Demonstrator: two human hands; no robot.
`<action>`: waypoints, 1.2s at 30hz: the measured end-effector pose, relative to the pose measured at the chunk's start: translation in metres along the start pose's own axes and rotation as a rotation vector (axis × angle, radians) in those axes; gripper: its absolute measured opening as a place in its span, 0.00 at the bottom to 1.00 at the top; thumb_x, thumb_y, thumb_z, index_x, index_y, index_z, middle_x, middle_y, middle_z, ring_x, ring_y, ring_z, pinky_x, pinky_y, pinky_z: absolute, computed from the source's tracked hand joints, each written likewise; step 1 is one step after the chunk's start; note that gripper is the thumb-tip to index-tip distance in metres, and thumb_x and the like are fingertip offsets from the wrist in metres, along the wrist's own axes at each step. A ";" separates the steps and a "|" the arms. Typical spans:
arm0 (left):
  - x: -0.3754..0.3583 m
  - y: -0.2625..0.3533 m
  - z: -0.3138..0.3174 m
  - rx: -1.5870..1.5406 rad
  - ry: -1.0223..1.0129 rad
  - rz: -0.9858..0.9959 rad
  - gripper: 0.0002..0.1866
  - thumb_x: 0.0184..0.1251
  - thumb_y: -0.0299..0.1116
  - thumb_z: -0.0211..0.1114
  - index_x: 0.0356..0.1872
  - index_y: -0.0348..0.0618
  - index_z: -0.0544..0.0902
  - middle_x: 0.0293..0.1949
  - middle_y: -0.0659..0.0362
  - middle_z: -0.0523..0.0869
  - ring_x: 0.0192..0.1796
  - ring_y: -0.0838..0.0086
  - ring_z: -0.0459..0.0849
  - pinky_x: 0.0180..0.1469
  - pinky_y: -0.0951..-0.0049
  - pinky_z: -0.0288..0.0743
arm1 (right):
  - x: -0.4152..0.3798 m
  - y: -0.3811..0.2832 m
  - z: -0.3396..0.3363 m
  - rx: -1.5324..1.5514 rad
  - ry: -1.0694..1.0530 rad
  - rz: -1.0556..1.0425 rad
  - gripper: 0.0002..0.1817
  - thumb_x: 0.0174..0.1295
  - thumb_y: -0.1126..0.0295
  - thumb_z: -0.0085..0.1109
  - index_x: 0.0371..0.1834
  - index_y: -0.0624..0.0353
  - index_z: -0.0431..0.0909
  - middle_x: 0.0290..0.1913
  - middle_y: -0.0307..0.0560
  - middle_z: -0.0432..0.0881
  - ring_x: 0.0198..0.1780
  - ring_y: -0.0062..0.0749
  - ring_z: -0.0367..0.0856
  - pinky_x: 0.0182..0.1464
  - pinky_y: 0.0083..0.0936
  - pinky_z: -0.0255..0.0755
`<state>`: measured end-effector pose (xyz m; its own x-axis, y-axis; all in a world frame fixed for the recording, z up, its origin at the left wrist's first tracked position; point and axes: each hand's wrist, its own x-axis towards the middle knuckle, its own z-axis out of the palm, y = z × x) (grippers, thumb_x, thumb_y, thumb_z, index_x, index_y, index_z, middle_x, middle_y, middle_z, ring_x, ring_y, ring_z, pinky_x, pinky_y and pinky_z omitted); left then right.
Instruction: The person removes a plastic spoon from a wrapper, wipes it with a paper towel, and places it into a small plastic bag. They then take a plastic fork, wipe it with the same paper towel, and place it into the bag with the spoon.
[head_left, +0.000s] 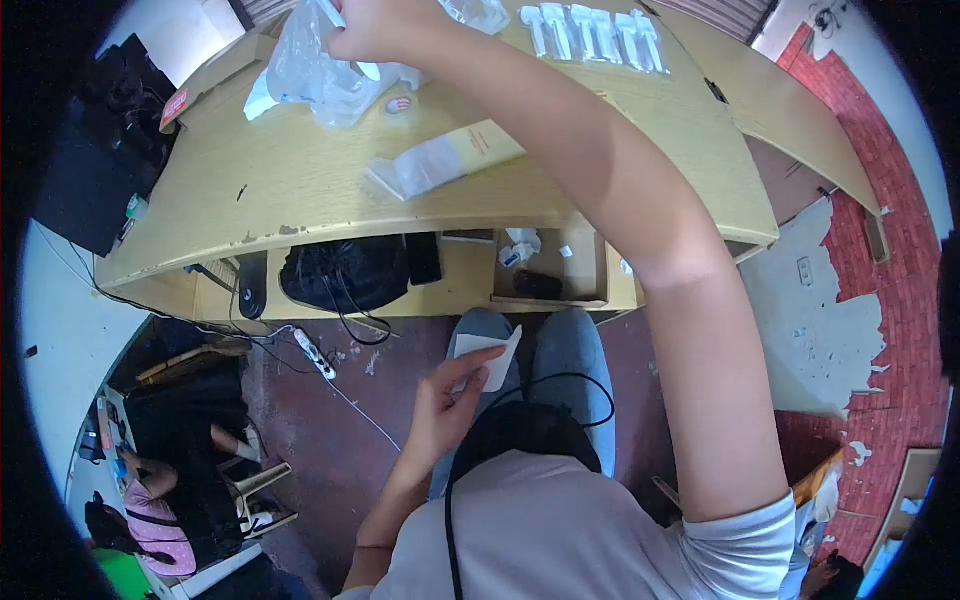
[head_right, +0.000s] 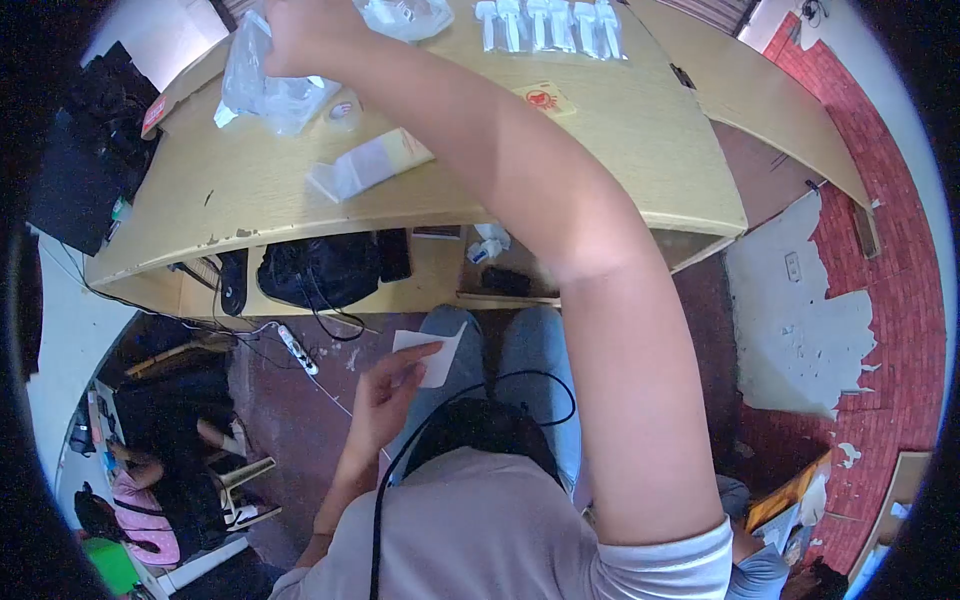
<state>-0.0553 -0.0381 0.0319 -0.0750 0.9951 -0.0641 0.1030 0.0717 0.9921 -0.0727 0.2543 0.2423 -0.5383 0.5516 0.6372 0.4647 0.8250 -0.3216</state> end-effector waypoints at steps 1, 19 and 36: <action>-0.001 0.002 0.000 -0.002 -0.003 -0.004 0.13 0.67 0.23 0.54 0.50 0.41 0.81 0.44 0.52 0.84 0.46 0.76 0.80 0.50 0.76 0.71 | -0.004 0.005 -0.002 0.060 -0.008 -0.021 0.25 0.43 0.71 0.57 0.48 0.63 0.70 0.36 0.66 0.80 0.42 0.57 0.80 0.45 0.43 0.75; 0.010 0.006 0.008 -0.511 0.056 -0.079 0.26 0.67 0.20 0.48 0.67 0.42 0.60 0.59 0.57 0.69 0.60 0.74 0.69 0.57 0.75 0.66 | -0.148 0.003 -0.103 0.769 -0.373 0.313 0.12 0.53 0.73 0.56 0.41 0.65 0.75 0.31 0.54 0.82 0.31 0.41 0.83 0.34 0.31 0.77; 0.010 -0.003 0.060 -1.094 -0.046 -0.116 0.26 0.60 0.21 0.46 0.62 0.32 0.60 0.59 0.49 0.70 0.63 0.63 0.70 0.66 0.62 0.64 | -0.420 -0.070 -0.050 1.241 0.395 1.057 0.07 0.67 0.74 0.49 0.45 0.64 0.69 0.43 0.53 0.81 0.45 0.37 0.83 0.47 0.27 0.78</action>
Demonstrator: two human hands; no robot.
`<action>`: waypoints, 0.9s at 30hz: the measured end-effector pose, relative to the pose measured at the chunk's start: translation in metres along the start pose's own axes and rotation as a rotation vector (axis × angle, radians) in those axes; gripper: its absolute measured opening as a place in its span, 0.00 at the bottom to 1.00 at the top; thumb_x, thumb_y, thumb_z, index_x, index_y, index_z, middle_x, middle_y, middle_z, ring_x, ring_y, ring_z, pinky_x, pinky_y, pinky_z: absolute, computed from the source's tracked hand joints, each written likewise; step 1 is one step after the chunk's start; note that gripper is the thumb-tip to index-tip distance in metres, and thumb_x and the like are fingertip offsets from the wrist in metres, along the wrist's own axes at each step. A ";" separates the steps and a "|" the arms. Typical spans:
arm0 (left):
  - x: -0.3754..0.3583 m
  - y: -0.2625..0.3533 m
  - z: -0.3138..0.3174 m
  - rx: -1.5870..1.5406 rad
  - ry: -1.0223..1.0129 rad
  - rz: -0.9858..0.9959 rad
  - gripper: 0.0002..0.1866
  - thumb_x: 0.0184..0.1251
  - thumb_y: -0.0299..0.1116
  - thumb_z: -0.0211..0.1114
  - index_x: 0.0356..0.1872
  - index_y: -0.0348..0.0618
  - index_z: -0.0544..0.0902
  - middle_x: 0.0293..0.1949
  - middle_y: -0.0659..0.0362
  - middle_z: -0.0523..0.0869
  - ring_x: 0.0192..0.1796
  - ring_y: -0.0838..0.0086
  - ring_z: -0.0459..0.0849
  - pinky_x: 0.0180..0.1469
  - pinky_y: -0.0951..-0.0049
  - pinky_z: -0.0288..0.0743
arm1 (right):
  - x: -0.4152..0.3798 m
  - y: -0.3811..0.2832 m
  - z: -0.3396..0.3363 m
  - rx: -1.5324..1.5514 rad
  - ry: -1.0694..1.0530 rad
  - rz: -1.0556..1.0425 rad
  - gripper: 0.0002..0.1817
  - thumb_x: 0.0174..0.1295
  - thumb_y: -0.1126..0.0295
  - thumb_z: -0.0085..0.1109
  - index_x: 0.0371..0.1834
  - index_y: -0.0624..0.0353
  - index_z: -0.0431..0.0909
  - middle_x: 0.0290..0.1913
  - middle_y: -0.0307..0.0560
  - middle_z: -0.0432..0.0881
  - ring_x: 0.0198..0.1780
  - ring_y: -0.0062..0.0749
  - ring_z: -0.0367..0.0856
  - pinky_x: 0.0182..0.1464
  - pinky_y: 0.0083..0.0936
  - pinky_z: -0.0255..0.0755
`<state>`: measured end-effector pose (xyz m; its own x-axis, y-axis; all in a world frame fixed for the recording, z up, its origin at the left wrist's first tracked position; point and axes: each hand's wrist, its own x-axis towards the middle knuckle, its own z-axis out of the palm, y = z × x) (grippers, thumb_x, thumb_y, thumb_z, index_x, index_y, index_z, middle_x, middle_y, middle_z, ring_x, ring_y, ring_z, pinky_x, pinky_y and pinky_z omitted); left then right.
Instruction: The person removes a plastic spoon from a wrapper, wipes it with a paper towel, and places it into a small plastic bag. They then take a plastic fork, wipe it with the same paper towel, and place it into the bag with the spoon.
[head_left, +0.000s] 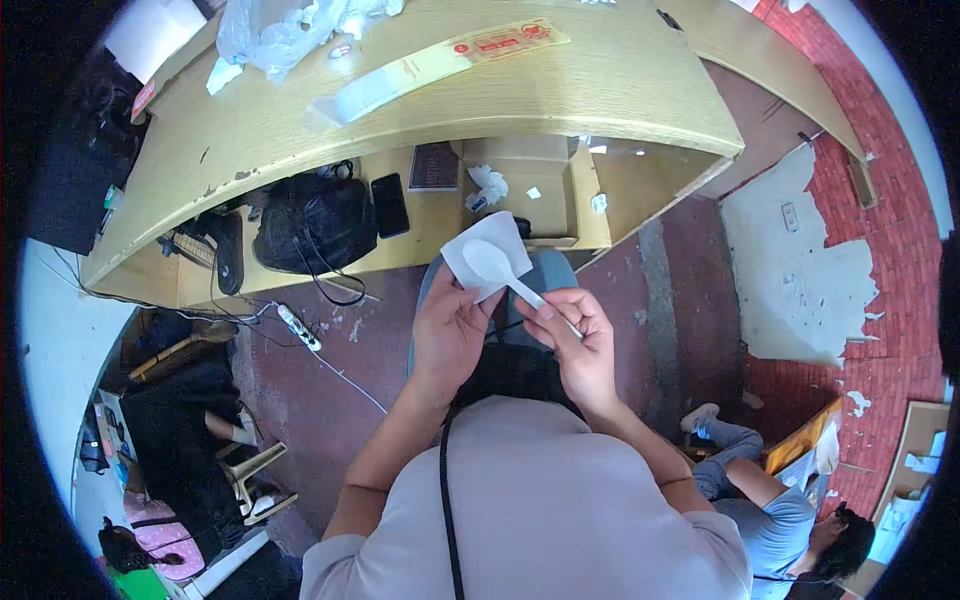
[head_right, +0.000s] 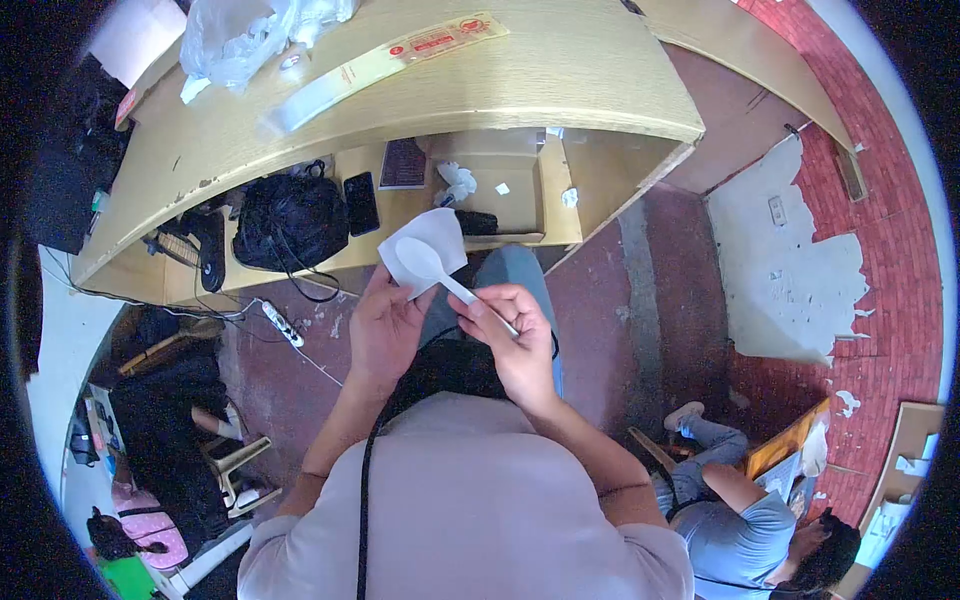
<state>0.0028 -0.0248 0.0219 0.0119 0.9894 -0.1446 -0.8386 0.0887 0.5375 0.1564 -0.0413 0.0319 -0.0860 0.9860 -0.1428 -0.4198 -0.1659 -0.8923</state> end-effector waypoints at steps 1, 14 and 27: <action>-0.001 0.000 0.002 0.012 -0.021 0.008 0.27 0.58 0.20 0.46 0.63 0.31 0.60 0.59 0.49 0.70 0.64 0.63 0.69 0.67 0.62 0.62 | 0.000 -0.005 0.000 -0.054 -0.029 0.041 0.07 0.67 0.74 0.49 0.45 0.65 0.69 0.40 0.52 0.82 0.41 0.34 0.83 0.44 0.25 0.79; -0.010 0.002 0.007 -0.175 0.052 0.047 0.22 0.75 0.40 0.39 0.61 0.36 0.63 0.61 0.53 0.70 0.64 0.67 0.69 0.68 0.62 0.60 | -0.005 0.009 0.000 -0.322 -0.242 0.098 0.09 0.70 0.69 0.45 0.39 0.64 0.72 0.23 0.48 0.80 0.16 0.20 0.74 0.18 0.13 0.66; -0.005 0.002 -0.005 -0.153 0.006 -0.056 0.18 0.71 0.31 0.46 0.60 0.42 0.66 0.57 0.57 0.74 0.60 0.71 0.73 0.63 0.66 0.68 | -0.001 0.012 0.001 -0.260 -0.216 0.045 0.07 0.69 0.72 0.46 0.39 0.66 0.71 0.22 0.44 0.78 0.17 0.17 0.74 0.16 0.12 0.66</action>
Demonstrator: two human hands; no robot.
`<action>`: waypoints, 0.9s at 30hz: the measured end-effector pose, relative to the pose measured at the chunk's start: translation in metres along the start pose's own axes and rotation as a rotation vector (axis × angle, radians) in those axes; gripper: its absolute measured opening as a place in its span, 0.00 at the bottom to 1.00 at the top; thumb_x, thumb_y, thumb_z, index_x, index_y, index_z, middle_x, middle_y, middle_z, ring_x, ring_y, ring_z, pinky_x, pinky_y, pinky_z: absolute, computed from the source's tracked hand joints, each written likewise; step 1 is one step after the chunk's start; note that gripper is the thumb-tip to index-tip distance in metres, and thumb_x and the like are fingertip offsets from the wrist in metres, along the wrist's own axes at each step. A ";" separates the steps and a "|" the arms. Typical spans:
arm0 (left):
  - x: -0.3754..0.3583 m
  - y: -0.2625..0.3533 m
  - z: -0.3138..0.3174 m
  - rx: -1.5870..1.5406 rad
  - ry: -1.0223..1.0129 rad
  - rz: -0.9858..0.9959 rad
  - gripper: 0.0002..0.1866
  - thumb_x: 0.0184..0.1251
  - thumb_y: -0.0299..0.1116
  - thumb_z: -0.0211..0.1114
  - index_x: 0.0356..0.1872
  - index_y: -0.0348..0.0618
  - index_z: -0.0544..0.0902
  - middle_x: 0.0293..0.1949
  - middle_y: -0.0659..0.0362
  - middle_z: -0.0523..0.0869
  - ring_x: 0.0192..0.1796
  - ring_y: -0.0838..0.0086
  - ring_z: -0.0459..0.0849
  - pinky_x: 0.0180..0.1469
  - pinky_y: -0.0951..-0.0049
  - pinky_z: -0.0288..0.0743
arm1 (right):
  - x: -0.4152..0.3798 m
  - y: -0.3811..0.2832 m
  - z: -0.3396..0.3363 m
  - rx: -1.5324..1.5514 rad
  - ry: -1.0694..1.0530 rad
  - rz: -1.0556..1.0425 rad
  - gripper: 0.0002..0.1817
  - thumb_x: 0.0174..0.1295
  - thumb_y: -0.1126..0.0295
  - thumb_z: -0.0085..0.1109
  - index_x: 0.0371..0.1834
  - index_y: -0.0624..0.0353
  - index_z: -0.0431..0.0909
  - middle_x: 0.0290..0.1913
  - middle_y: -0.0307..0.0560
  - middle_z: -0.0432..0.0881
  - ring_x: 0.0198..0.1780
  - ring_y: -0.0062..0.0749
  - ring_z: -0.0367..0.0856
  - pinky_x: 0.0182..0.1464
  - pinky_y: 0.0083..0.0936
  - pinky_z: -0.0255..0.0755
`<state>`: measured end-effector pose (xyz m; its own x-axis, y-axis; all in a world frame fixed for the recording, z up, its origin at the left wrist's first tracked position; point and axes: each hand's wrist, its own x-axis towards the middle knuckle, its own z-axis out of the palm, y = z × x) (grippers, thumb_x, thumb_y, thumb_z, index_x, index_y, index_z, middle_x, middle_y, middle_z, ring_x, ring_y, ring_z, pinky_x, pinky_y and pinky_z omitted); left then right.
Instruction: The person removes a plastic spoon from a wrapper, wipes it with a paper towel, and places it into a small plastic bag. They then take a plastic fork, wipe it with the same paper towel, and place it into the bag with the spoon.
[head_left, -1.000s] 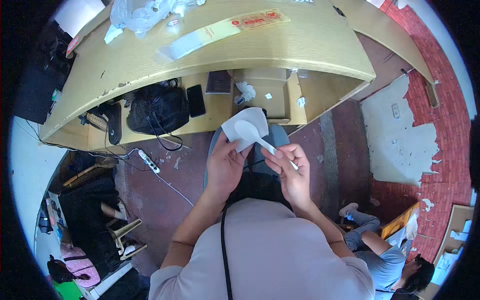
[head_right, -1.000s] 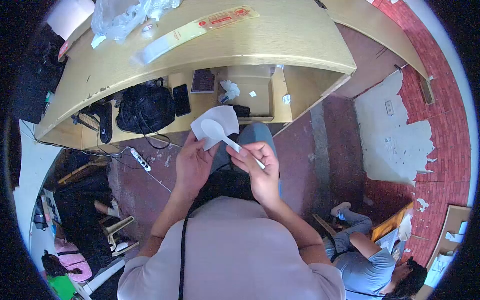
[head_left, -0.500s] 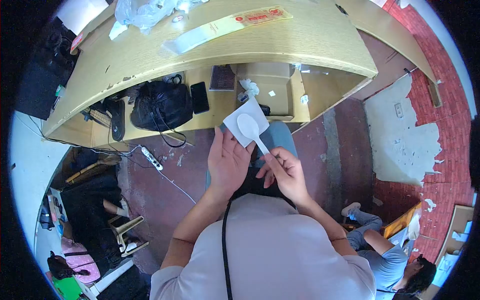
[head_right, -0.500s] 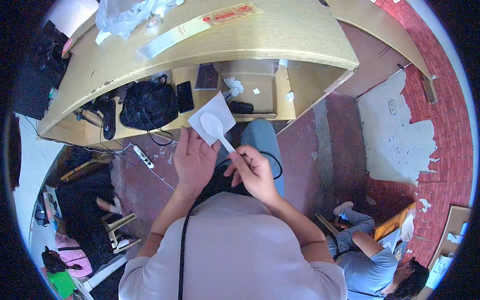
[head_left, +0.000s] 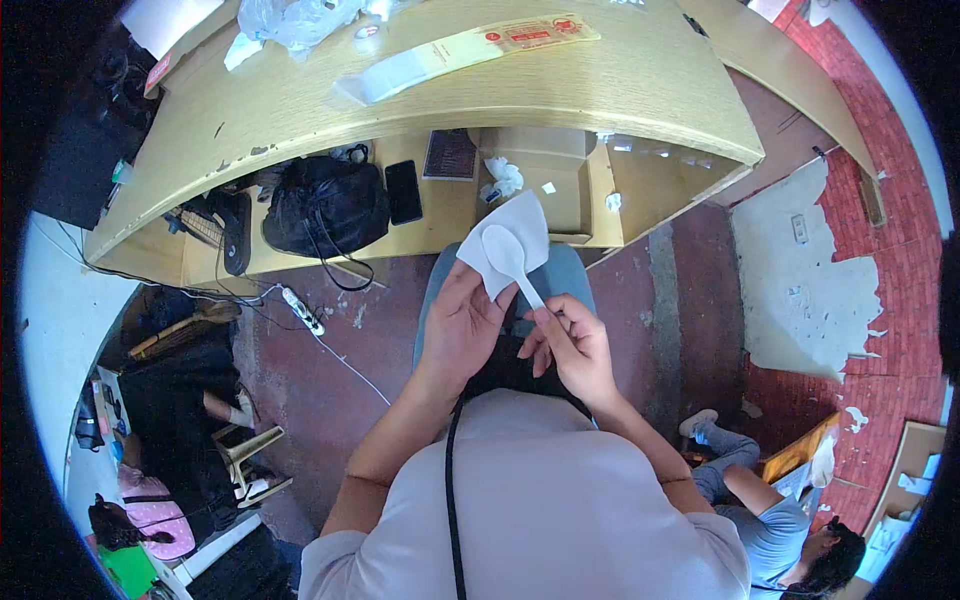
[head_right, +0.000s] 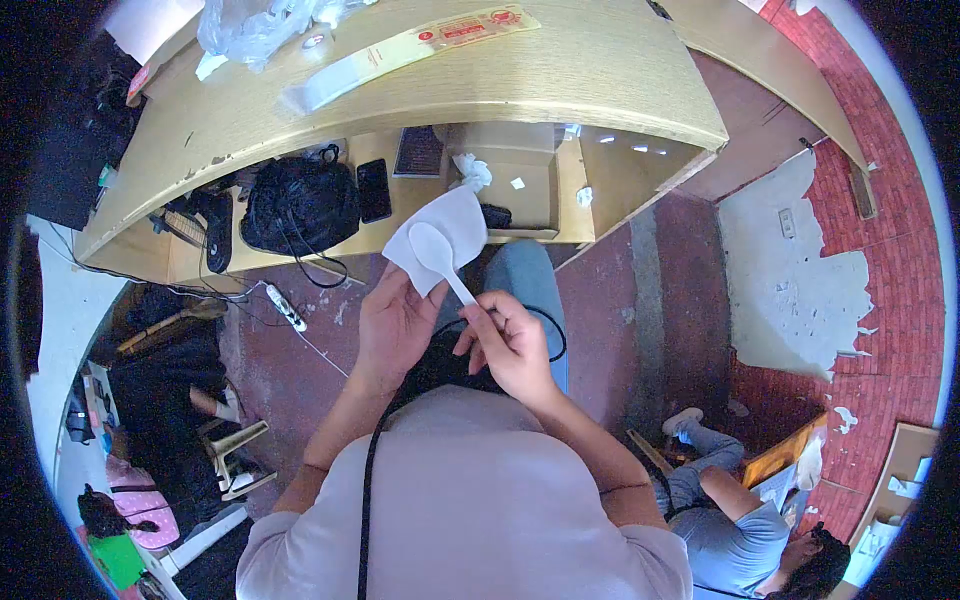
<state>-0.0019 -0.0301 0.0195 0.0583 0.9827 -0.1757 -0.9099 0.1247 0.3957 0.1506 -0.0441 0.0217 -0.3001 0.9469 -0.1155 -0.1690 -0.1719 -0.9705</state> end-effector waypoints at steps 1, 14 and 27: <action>0.001 -0.001 -0.001 0.001 -0.002 0.003 0.18 0.71 0.31 0.47 0.60 0.42 0.66 0.57 0.58 0.75 0.60 0.72 0.74 0.62 0.67 0.68 | 0.000 0.000 -0.001 -0.007 -0.004 0.014 0.07 0.69 0.72 0.46 0.39 0.66 0.71 0.22 0.44 0.78 0.18 0.17 0.74 0.16 0.12 0.66; 0.007 -0.007 0.003 0.322 0.142 0.222 0.17 0.71 0.29 0.51 0.59 0.42 0.66 0.51 0.59 0.76 0.51 0.78 0.76 0.53 0.75 0.69 | 0.002 0.002 0.002 -0.096 -0.023 0.034 0.06 0.69 0.72 0.47 0.40 0.64 0.71 0.22 0.44 0.78 0.18 0.18 0.74 0.18 0.13 0.67; 0.011 -0.010 -0.002 0.347 0.215 0.303 0.13 0.68 0.28 0.58 0.50 0.38 0.72 0.47 0.61 0.79 0.47 0.81 0.77 0.48 0.77 0.73 | 0.007 0.004 0.001 -0.387 -0.111 -0.031 0.04 0.65 0.74 0.52 0.35 0.63 0.70 0.19 0.39 0.75 0.18 0.16 0.73 0.19 0.19 0.65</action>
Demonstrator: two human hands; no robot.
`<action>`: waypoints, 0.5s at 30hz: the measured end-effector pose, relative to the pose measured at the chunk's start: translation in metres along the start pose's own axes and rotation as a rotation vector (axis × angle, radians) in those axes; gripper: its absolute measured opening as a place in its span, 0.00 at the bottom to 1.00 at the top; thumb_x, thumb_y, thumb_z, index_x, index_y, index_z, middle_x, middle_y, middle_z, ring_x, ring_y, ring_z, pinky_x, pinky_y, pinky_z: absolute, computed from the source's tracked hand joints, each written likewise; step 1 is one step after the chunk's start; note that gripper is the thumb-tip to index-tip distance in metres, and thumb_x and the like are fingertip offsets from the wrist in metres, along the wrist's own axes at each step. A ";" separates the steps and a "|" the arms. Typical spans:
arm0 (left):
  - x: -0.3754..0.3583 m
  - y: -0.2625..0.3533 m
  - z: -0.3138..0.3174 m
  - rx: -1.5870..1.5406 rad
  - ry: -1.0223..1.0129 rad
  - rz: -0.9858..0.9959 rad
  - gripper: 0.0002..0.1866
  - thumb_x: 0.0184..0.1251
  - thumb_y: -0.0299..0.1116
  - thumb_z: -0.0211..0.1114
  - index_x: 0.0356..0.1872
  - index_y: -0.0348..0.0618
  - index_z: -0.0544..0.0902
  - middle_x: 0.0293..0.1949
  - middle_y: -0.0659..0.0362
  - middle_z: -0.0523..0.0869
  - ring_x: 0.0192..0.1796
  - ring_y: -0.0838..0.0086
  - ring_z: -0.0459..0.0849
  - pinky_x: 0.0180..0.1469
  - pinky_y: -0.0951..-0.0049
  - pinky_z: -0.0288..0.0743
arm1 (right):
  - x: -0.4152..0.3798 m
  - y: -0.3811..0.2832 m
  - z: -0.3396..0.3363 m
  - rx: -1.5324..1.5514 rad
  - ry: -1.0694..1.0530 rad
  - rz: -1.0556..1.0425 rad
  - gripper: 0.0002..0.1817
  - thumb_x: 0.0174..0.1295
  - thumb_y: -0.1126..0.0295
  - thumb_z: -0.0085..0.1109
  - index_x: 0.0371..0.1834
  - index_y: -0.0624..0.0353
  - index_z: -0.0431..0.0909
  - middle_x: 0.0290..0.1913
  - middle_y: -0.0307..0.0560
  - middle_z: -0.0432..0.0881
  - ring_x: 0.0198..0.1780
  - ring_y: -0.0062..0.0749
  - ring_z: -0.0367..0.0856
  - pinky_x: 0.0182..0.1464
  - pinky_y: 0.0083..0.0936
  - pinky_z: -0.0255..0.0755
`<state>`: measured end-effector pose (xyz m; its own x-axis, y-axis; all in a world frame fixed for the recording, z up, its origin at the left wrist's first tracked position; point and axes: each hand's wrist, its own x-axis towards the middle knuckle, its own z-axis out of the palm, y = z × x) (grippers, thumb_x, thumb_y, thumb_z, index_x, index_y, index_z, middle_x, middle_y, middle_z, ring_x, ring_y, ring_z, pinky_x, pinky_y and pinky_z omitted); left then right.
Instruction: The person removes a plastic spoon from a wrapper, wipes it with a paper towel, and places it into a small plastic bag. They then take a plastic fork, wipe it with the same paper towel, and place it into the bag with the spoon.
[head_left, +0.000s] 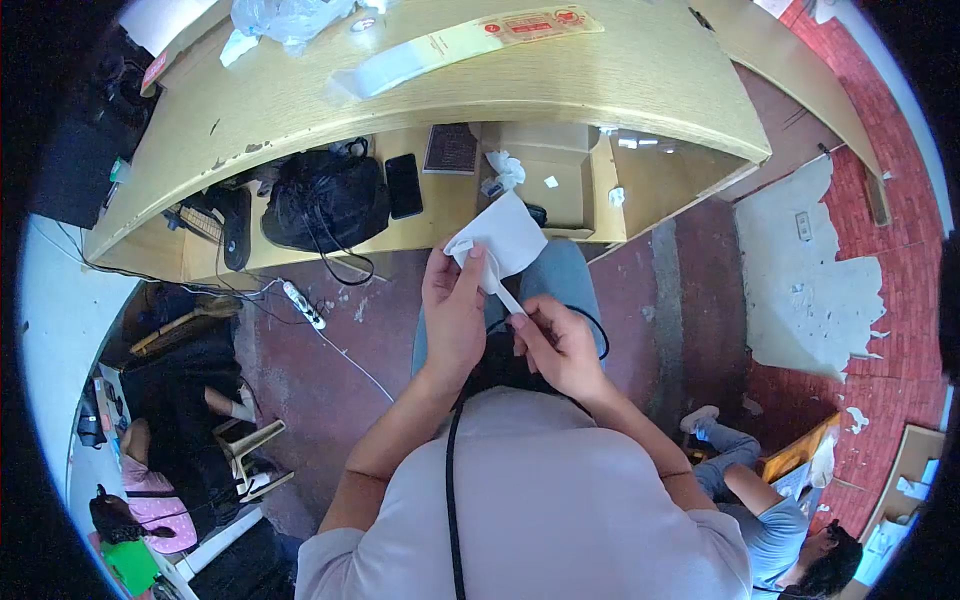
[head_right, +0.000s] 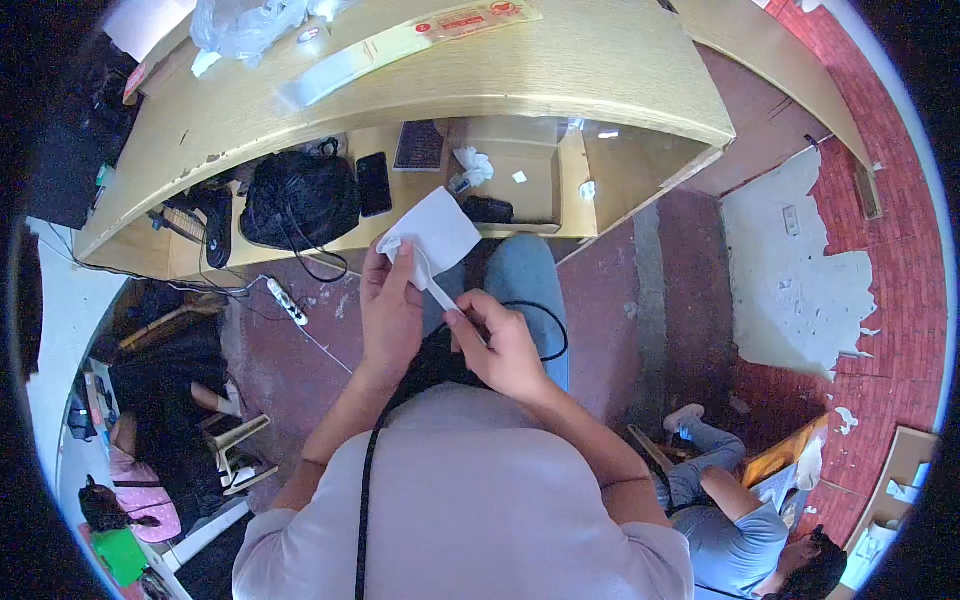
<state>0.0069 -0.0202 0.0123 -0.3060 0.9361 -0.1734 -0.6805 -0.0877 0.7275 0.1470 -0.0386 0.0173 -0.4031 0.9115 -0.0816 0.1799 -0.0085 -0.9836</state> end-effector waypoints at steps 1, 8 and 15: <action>0.000 0.001 0.002 0.007 0.016 0.011 0.11 0.67 0.29 0.59 0.48 0.38 0.73 0.44 0.61 0.80 0.45 0.81 0.78 0.46 0.78 0.73 | 0.000 -0.003 0.000 0.047 -0.013 0.061 0.04 0.65 0.73 0.52 0.36 0.63 0.70 0.20 0.39 0.75 0.19 0.16 0.73 0.20 0.18 0.65; 0.005 -0.005 0.000 0.057 0.080 0.081 0.09 0.64 0.29 0.63 0.42 0.40 0.76 0.36 0.61 0.82 0.38 0.83 0.79 0.40 0.81 0.72 | 0.004 0.004 0.007 0.287 -0.036 0.067 0.10 0.65 0.71 0.52 0.45 0.64 0.67 0.29 0.43 0.79 0.23 0.18 0.75 0.22 0.18 0.67; 0.005 -0.007 -0.003 0.073 0.056 -0.020 0.11 0.63 0.30 0.64 0.43 0.40 0.74 0.36 0.61 0.82 0.36 0.82 0.78 0.39 0.80 0.72 | 0.034 -0.002 0.011 0.238 0.001 0.041 0.16 0.65 0.68 0.54 0.53 0.64 0.66 0.34 0.44 0.79 0.26 0.19 0.75 0.24 0.18 0.68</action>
<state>0.0083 -0.0163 0.0045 -0.3309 0.9166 -0.2243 -0.6369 -0.0416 0.7698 0.1226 -0.0120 0.0146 -0.3988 0.9088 -0.1225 -0.0200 -0.1422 -0.9896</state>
